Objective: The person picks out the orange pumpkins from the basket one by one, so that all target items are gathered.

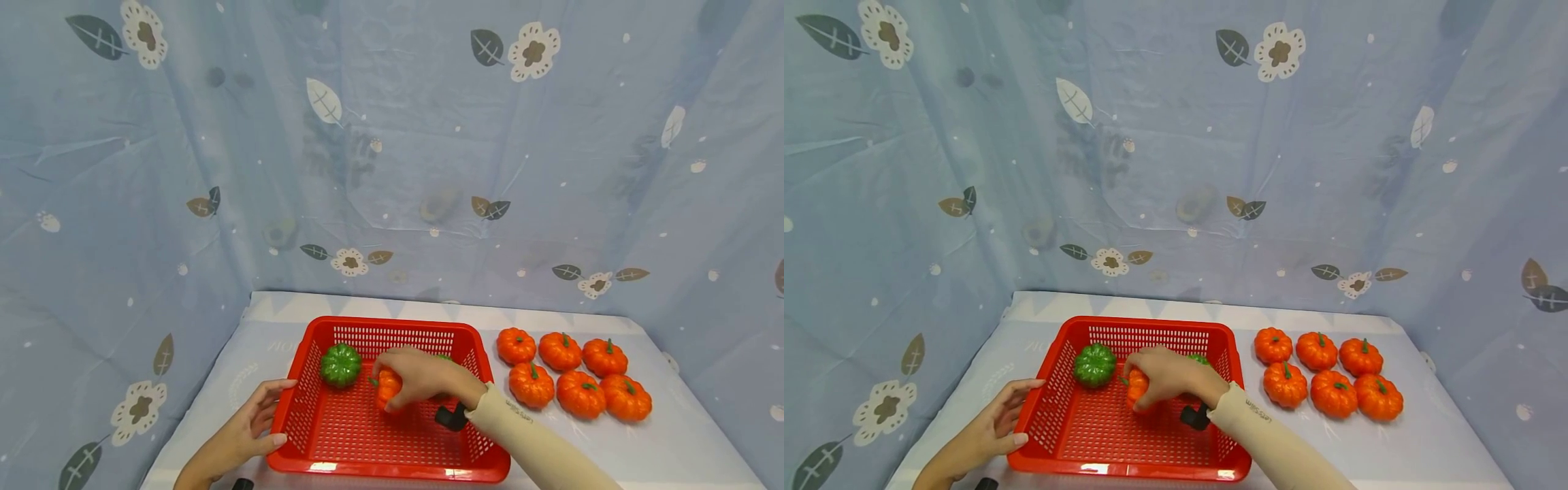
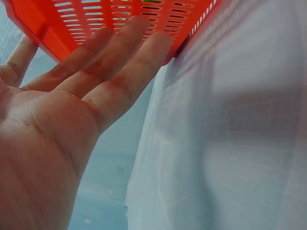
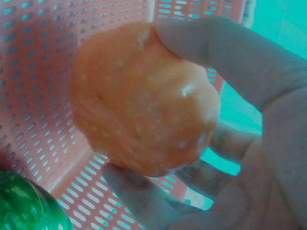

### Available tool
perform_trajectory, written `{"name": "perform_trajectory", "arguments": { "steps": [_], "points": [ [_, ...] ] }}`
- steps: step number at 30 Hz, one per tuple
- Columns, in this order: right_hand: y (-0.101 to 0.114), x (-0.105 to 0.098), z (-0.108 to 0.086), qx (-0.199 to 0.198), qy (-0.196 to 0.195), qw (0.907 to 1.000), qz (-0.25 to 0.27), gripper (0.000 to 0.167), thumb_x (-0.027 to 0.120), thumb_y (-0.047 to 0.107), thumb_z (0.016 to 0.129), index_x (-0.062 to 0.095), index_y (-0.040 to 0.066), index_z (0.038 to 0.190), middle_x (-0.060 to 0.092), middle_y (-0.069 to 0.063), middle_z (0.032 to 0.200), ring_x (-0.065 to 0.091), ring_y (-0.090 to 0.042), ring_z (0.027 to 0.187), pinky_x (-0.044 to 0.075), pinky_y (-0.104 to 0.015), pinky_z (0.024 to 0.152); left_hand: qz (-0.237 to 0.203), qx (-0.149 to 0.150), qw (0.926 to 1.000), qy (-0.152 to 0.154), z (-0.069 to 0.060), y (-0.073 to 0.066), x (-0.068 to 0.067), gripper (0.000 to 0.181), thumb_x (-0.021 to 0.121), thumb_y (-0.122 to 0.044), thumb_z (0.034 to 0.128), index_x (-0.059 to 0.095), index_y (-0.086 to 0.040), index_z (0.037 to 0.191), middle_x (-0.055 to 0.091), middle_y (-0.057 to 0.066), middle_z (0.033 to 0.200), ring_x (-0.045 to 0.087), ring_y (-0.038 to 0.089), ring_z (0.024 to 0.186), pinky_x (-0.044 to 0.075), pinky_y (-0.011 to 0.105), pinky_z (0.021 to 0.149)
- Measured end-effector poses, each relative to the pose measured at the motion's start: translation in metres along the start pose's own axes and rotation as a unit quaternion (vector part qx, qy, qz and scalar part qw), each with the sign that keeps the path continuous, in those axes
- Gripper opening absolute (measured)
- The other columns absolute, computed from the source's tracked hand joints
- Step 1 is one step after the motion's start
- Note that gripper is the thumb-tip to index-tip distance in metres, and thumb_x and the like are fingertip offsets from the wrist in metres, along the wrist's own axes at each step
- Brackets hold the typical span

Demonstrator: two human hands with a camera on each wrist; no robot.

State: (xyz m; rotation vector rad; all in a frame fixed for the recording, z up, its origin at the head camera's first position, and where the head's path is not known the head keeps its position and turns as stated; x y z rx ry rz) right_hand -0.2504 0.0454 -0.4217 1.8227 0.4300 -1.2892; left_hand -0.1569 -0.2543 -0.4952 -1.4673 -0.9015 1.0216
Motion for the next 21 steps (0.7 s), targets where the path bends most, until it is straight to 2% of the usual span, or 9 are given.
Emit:
{"name": "perform_trajectory", "arguments": {
  "steps": [6,13,18,21],
  "points": [
    [0.003,-0.014,-0.011,0.005,-0.040,0.9981,0.046,0.049,0.089,0.031,0.078,0.062,0.024,0.118,0.054,0.008,0.115,0.054,-0.008,0.097,0.052,-0.020,0.078,0.001,0.000,1.0000,-0.006,-0.001,0.002,-0.001,0.070,0.069,-0.004,0.0937,0.033,-0.015,0.153,0.034,0.025,0.154,0.045,0.045,0.134,0.056,0.036,0.097],
    [-0.002,-0.027,-0.027,0.005,-0.086,0.9944,0.062,0.053,0.087,0.035,0.082,0.059,0.028,0.126,0.055,0.011,0.125,0.054,-0.010,0.109,0.052,-0.029,0.091,0.004,0.001,1.0000,0.007,0.000,0.003,-0.002,0.071,0.069,-0.007,0.0941,0.031,-0.012,0.154,0.031,0.028,0.154,0.043,0.045,0.135,0.054,0.033,0.099],
    [-0.008,-0.035,-0.039,0.011,-0.114,0.9915,0.063,0.065,0.087,0.036,0.083,0.058,0.023,0.139,0.057,0.008,0.136,0.054,-0.012,0.119,0.052,-0.038,0.099,0.006,0.003,1.0000,0.004,0.000,0.001,-0.001,0.070,0.068,-0.007,0.0942,0.031,-0.012,0.154,0.032,0.027,0.154,0.044,0.046,0.135,0.055,0.034,0.098],
    [-0.012,-0.038,-0.048,0.012,-0.128,0.9894,0.069,0.071,0.087,0.037,0.082,0.056,0.019,0.143,0.056,0.007,0.139,0.056,-0.013,0.119,0.054,-0.040,0.097,0.003,0.003,1.0000,0.002,0.000,0.001,-0.001,0.070,0.069,-0.006,0.0941,0.032,-0.014,0.154,0.032,0.026,0.154,0.044,0.045,0.135,0.055,0.034,0.098]
  ]
}}
Point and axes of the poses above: each hand's wrist, its own z-axis towards the middle knuckle, its own x-axis out of the palm, y = z × x, the point moved 4 cm from there along z, towards the middle knuckle
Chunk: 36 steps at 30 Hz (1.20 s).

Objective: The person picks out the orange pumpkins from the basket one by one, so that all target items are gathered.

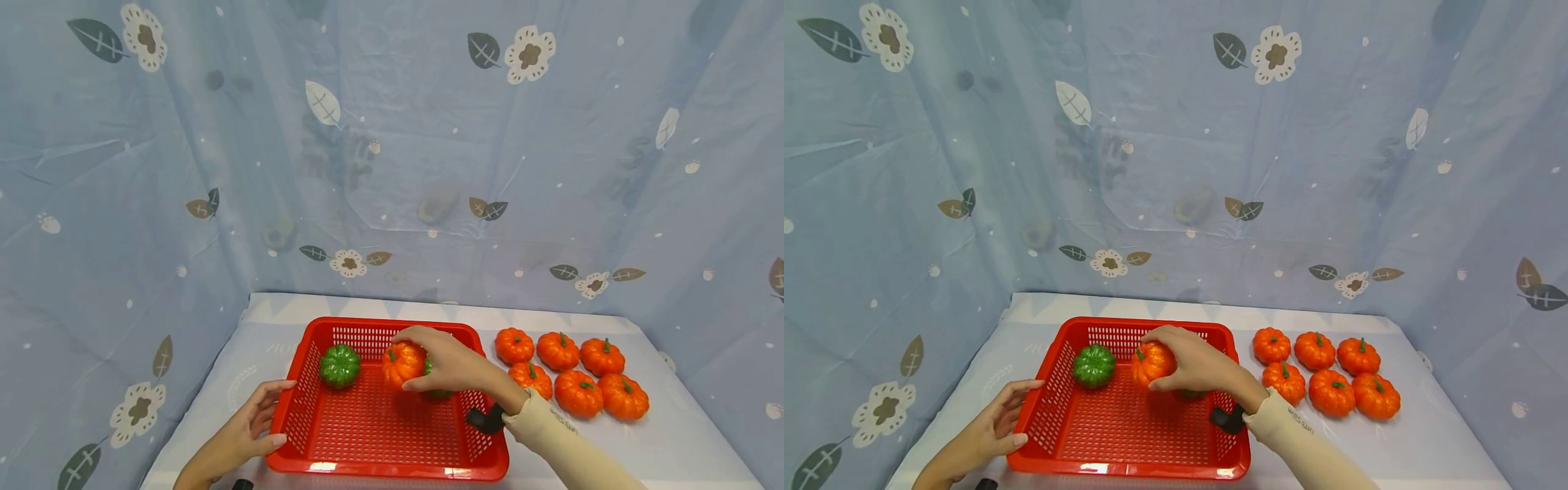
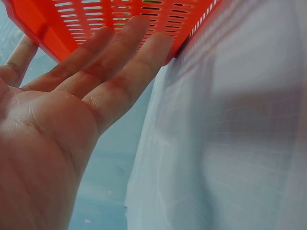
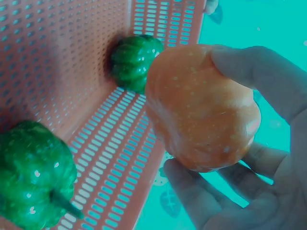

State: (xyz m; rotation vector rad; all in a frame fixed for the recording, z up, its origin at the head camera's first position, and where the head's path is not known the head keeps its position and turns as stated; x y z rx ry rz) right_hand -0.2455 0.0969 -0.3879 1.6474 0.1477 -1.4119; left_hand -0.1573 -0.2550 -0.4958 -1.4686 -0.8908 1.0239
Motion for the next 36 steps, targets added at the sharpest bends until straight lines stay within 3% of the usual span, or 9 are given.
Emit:
{"name": "perform_trajectory", "arguments": {
  "steps": [7,15,22,30,36],
  "points": [
    [-0.009,-0.009,-0.016,0.004,-0.041,0.9991,0.004,0.075,0.088,0.039,0.082,0.053,0.026,0.146,0.051,0.009,0.144,0.057,-0.011,0.117,0.056,-0.038,0.093,0.003,0.001,1.0000,-0.006,0.001,-0.001,0.001,0.070,0.070,-0.008,0.0938,0.033,-0.013,0.153,0.033,0.027,0.154,0.046,0.043,0.134,0.055,0.034,0.097],
    [-0.017,-0.020,-0.036,-0.005,-0.092,0.9955,0.024,0.075,0.089,0.041,0.080,0.056,0.023,0.144,0.051,0.007,0.145,0.057,-0.017,0.120,0.056,-0.043,0.093,-0.003,0.007,1.0000,0.000,0.001,0.000,0.001,0.069,0.067,-0.005,0.0945,0.032,-0.013,0.153,0.033,0.026,0.153,0.048,0.041,0.132,0.056,0.035,0.096],
    [-0.034,-0.025,-0.058,0.053,-0.099,0.9893,0.093,0.078,0.089,0.047,0.079,0.053,0.024,0.144,0.049,0.011,0.146,0.059,-0.017,0.119,0.057,-0.035,0.088,-0.003,0.006,1.0000,0.004,0.001,0.000,0.000,0.069,0.067,-0.006,0.0953,0.031,-0.012,0.153,0.032,0.027,0.154,0.047,0.043,0.132,0.056,0.036,0.096],
    [-0.048,-0.031,-0.087,0.066,-0.119,0.9859,0.098,0.078,0.087,0.048,0.081,0.051,0.024,0.146,0.048,0.004,0.148,0.056,-0.022,0.127,0.053,-0.045,0.102,-0.010,-0.005,0.9999,0.006,0.002,0.001,0.000,0.070,0.067,-0.004,0.0943,0.032,-0.016,0.154,0.031,0.024,0.155,0.050,0.032,0.133,0.053,0.032,0.099],
    [-0.060,-0.035,-0.107,0.075,-0.146,0.9821,0.093,0.081,0.087,0.047,0.080,0.052,0.020,0.147,0.051,0.000,0.148,0.058,-0.025,0.126,0.051,-0.048,0.103,-0.004,-0.010,0.9999,0.000,0.001,-0.001,0.001,0.071,0.069,-0.006,0.0941,0.032,-0.015,0.154,0.031,0.025,0.155,0.050,0.032,0.132,0.054,0.032,0.097]
  ]
}}
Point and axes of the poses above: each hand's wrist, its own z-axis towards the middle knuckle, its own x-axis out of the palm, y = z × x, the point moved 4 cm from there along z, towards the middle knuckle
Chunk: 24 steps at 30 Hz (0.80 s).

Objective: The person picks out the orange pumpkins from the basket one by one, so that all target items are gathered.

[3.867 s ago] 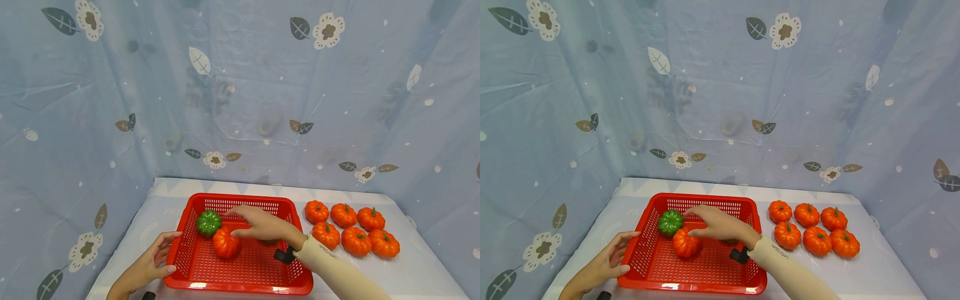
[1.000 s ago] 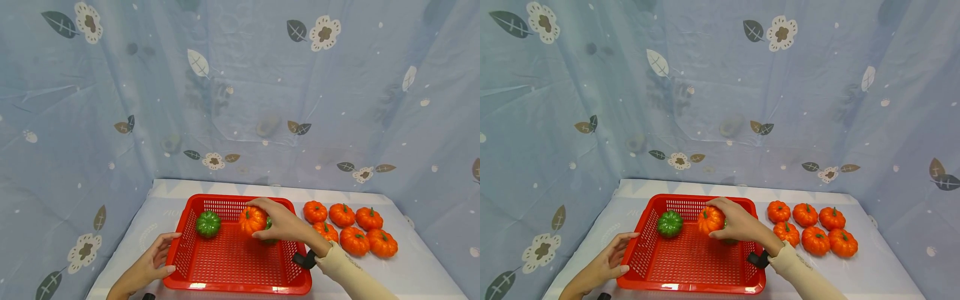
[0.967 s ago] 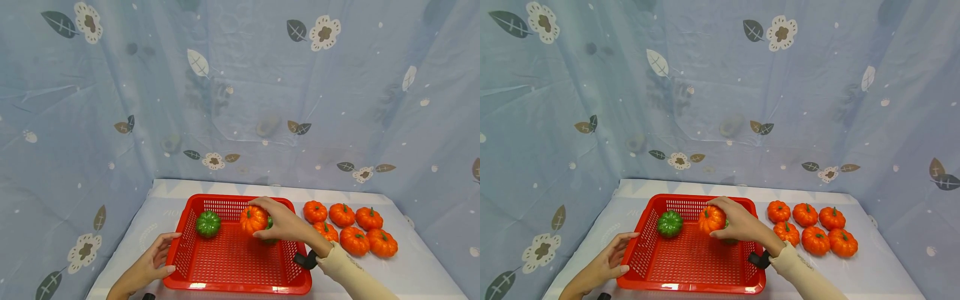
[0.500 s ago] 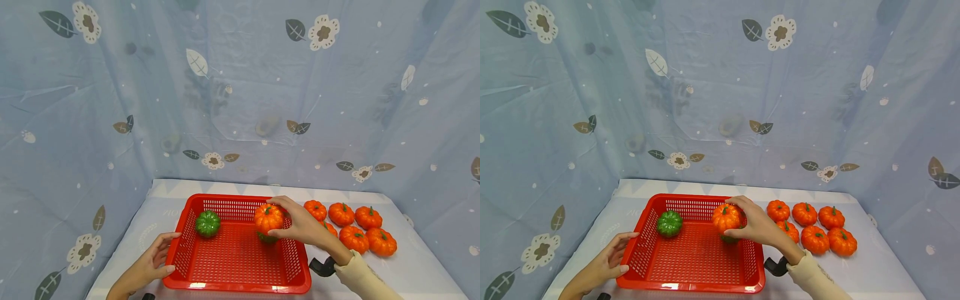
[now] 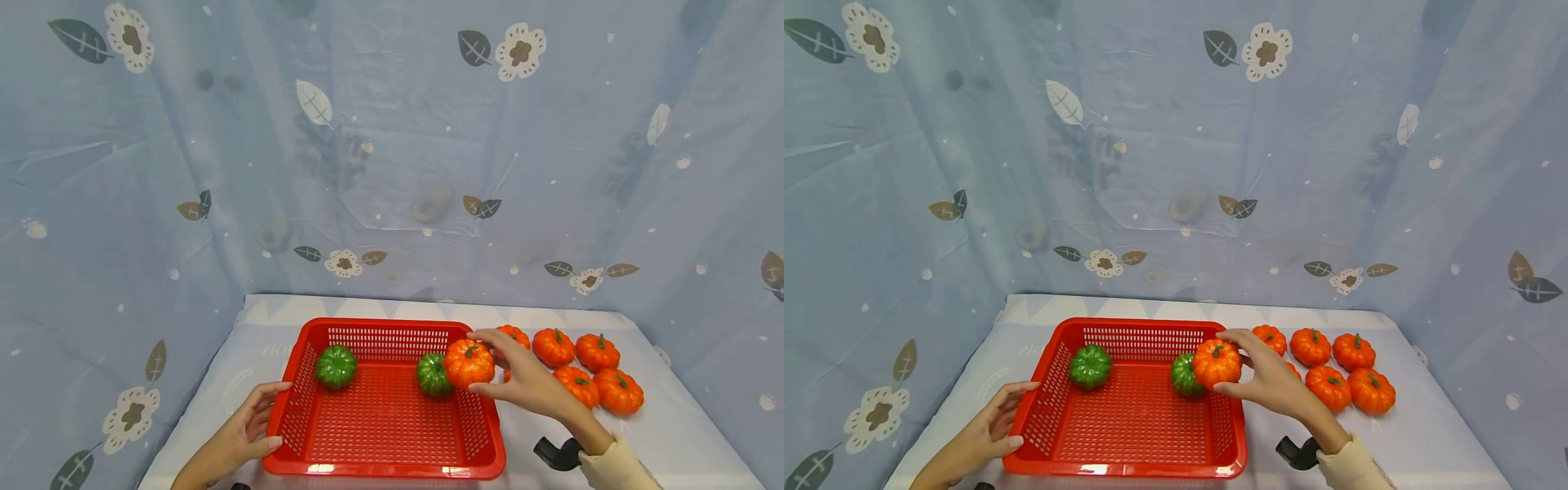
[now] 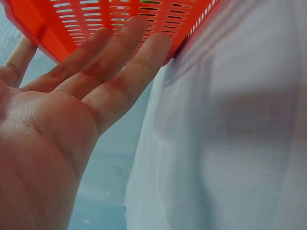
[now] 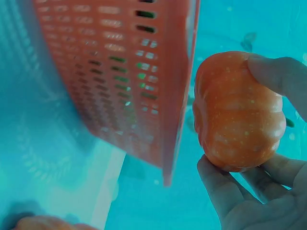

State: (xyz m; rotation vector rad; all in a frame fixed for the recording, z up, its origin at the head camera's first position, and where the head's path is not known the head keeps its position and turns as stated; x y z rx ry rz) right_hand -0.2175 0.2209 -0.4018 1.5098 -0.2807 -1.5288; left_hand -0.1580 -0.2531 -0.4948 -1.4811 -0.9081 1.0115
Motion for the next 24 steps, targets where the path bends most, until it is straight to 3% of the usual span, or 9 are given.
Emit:
{"name": "perform_trajectory", "arguments": {
  "steps": [4,12,18,24],
  "points": [
    [-0.009,-0.007,-0.012,0.006,-0.024,0.9997,-0.008,0.080,0.087,0.047,0.080,0.051,0.023,0.148,0.049,-0.003,0.150,0.055,-0.032,0.130,0.053,-0.052,0.099,0.003,0.002,1.0000,0.000,-0.001,0.000,0.000,0.070,0.068,-0.005,0.0946,0.032,-0.015,0.154,0.031,0.025,0.155,0.050,0.032,0.133,0.054,0.031,0.097],
    [-0.027,-0.020,-0.040,0.037,-0.058,0.9974,-0.021,0.076,0.086,0.046,0.081,0.051,0.030,0.147,0.048,0.002,0.149,0.049,-0.032,0.134,0.054,-0.052,0.098,-0.002,0.000,1.0000,0.000,-0.001,0.001,0.001,0.070,0.068,-0.006,0.0948,0.031,-0.014,0.154,0.030,0.026,0.156,0.047,0.036,0.135,0.054,0.032,0.098],
    [-0.035,-0.028,-0.059,0.058,-0.083,0.9943,-0.035,0.076,0.086,0.045,0.082,0.052,0.028,0.147,0.049,0.001,0.150,0.052,-0.026,0.129,0.053,-0.024,0.095,-0.001,0.015,0.9999,0.001,-0.001,0.000,0.001,0.071,0.068,-0.006,0.0945,0.030,-0.011,0.154,0.031,0.027,0.155,0.053,0.028,0.130,0.056,0.036,0.096],
    [-0.047,-0.031,-0.074,0.072,-0.096,0.9920,-0.040,0.077,0.088,0.043,0.081,0.053,0.025,0.146,0.051,0.001,0.147,0.056,-0.024,0.126,0.057,-0.039,0.093,0.001,0.009,0.9999,-0.007,-0.001,0.001,0.000,0.071,0.069,-0.008,0.0940,0.031,-0.012,0.153,0.031,0.026,0.155,0.054,0.025,0.129,0.056,0.036,0.096]
  ]
}}
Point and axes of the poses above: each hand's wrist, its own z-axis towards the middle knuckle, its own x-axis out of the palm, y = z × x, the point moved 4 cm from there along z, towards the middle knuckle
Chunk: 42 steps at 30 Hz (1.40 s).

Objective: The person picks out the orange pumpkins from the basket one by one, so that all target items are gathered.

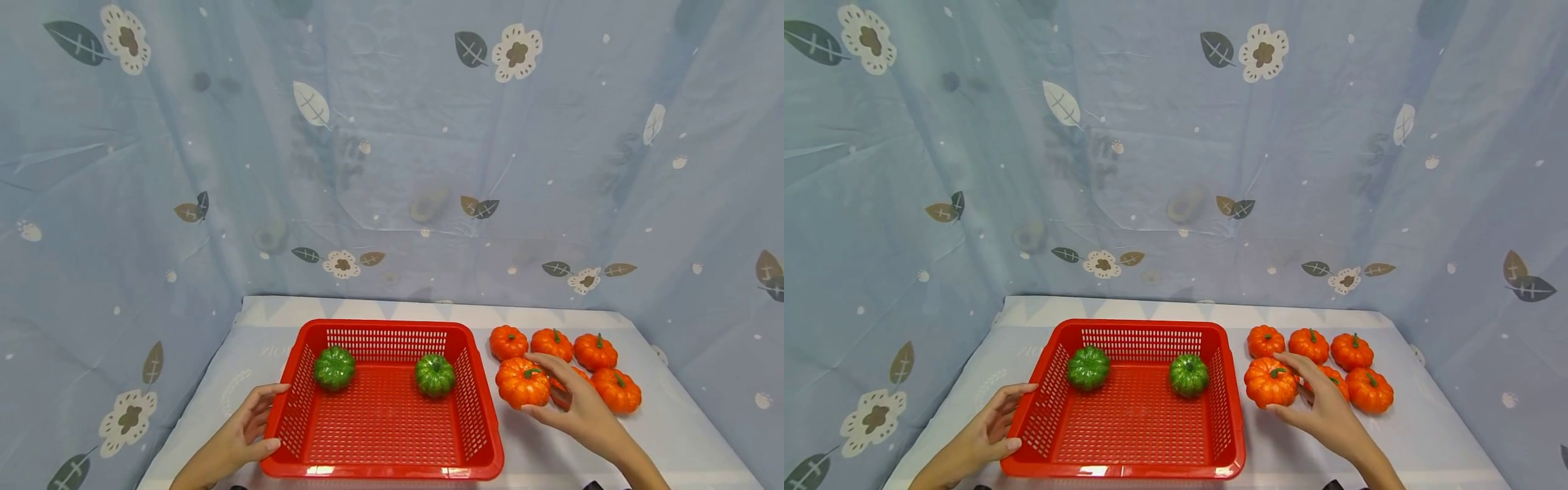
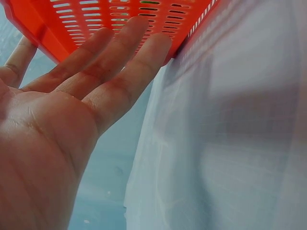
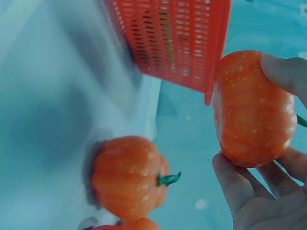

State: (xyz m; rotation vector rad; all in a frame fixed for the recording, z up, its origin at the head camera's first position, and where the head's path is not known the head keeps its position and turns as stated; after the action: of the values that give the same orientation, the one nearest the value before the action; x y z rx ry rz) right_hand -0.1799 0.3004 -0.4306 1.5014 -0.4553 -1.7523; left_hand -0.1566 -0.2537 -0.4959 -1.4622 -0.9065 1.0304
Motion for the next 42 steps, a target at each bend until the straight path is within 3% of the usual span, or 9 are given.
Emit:
{"name": "perform_trajectory", "arguments": {
  "steps": [7,10,15,17,22,24,26,32,42],
  "points": [
    [-0.015,0.001,-0.014,0.026,0.000,0.9996,-0.012,0.081,0.087,0.047,0.079,0.052,0.024,0.148,0.051,0.004,0.146,0.053,-0.008,0.126,0.053,-0.024,0.095,-0.005,0.016,0.9997,0.016,0.000,0.000,0.001,0.070,0.067,-0.006,0.0958,0.028,-0.010,0.154,0.029,0.029,0.156,0.055,0.021,0.128,0.056,0.037,0.096],
    [-0.020,0.003,-0.019,0.045,0.001,0.9987,-0.023,0.083,0.088,0.048,0.078,0.051,0.022,0.148,0.051,0.000,0.148,0.052,-0.018,0.129,0.052,-0.023,0.096,-0.005,0.013,0.9998,0.014,0.000,0.001,0.000,0.070,0.067,-0.007,0.0958,0.028,-0.011,0.154,0.028,0.028,0.156,0.054,0.021,0.129,0.056,0.036,0.096],
    [-0.029,0.006,-0.026,0.066,-0.001,0.9977,-0.014,0.086,0.090,0.040,0.078,0.050,0.013,0.148,0.052,-0.011,0.148,0.053,-0.035,0.130,0.056,-0.035,0.095,-0.004,-0.001,1.0000,0.002,0.000,0.000,0.000,0.070,0.068,-0.007,0.0949,0.030,-0.012,0.153,0.031,0.026,0.155,0.052,0.029,0.131,0.056,0.036,0.096],
    [-0.034,0.007,-0.029,0.068,-0.005,0.9976,-0.011,0.084,0.091,0.039,0.077,0.051,0.014,0.148,0.052,-0.011,0.148,0.055,-0.027,0.129,0.056,-0.031,0.094,-0.002,-0.002,1.0000,0.001,0.000,0.000,0.000,0.070,0.068,-0.007,0.0950,0.030,-0.012,0.153,0.031,0.026,0.155,0.052,0.029,0.131,0.056,0.036,0.096],
    [-0.046,0.013,-0.038,0.052,-0.012,0.9986,-0.005,0.080,0.091,0.035,0.077,0.053,0.019,0.146,0.054,-0.009,0.145,0.047,0.011,0.121,0.053,-0.019,0.090,-0.003,0.003,1.0000,0.007,0.000,-0.001,0.000,0.070,0.067,-0.006,0.0951,0.030,-0.011,0.154,0.029,0.028,0.156,0.052,0.028,0.131,0.056,0.036,0.096],
    [-0.050,0.015,-0.041,0.051,-0.013,0.9986,-0.004,0.080,0.091,0.033,0.078,0.054,0.018,0.146,0.055,-0.009,0.145,0.042,0.016,0.119,0.053,-0.018,0.090,-0.007,-0.006,1.0000,0.004,0.000,-0.001,0.000,0.070,0.068,-0.006,0.0947,0.031,-0.013,0.154,0.030,0.027,0.156,0.051,0.030,0.132,0.056,0.036,0.096],
    [-0.054,0.016,-0.043,0.059,-0.012,0.9982,-0.002,0.080,0.091,0.032,0.078,0.053,0.015,0.146,0.055,-0.010,0.145,0.046,0.010,0.122,0.056,-0.025,0.091,-0.005,-0.013,0.9999,0.003,0.000,-0.001,0.000,0.071,0.069,-0.007,0.0946,0.031,-0.013,0.154,0.030,0.026,0.156,0.049,0.034,0.134,0.056,0.036,0.096],
    [-0.063,0.022,-0.049,0.092,0.004,0.9957,0.005,0.082,0.091,0.030,0.079,0.050,0.007,0.146,0.053,-0.017,0.145,0.052,-0.045,0.128,0.056,-0.052,0.093,-0.007,-0.022,0.9997,0.007,0.000,-0.001,0.001,0.071,0.069,-0.010,0.0951,0.029,-0.013,0.155,0.028,0.026,0.157,0.043,0.042,0.137,0.056,0.035,0.097],
    [-0.077,0.030,-0.056,0.163,0.035,0.9859,0.019,0.086,0.090,0.033,0.079,0.045,0.006,0.148,0.049,-0.021,0.149,0.049,-0.048,0.132,0.054,-0.050,0.097,-0.003,-0.023,0.9997,0.004,0.000,-0.001,0.000,0.073,0.070,-0.011,0.0940,0.029,-0.012,0.155,0.029,0.026,0.157,0.044,0.040,0.137,0.055,0.033,0.097]
  ]
}}
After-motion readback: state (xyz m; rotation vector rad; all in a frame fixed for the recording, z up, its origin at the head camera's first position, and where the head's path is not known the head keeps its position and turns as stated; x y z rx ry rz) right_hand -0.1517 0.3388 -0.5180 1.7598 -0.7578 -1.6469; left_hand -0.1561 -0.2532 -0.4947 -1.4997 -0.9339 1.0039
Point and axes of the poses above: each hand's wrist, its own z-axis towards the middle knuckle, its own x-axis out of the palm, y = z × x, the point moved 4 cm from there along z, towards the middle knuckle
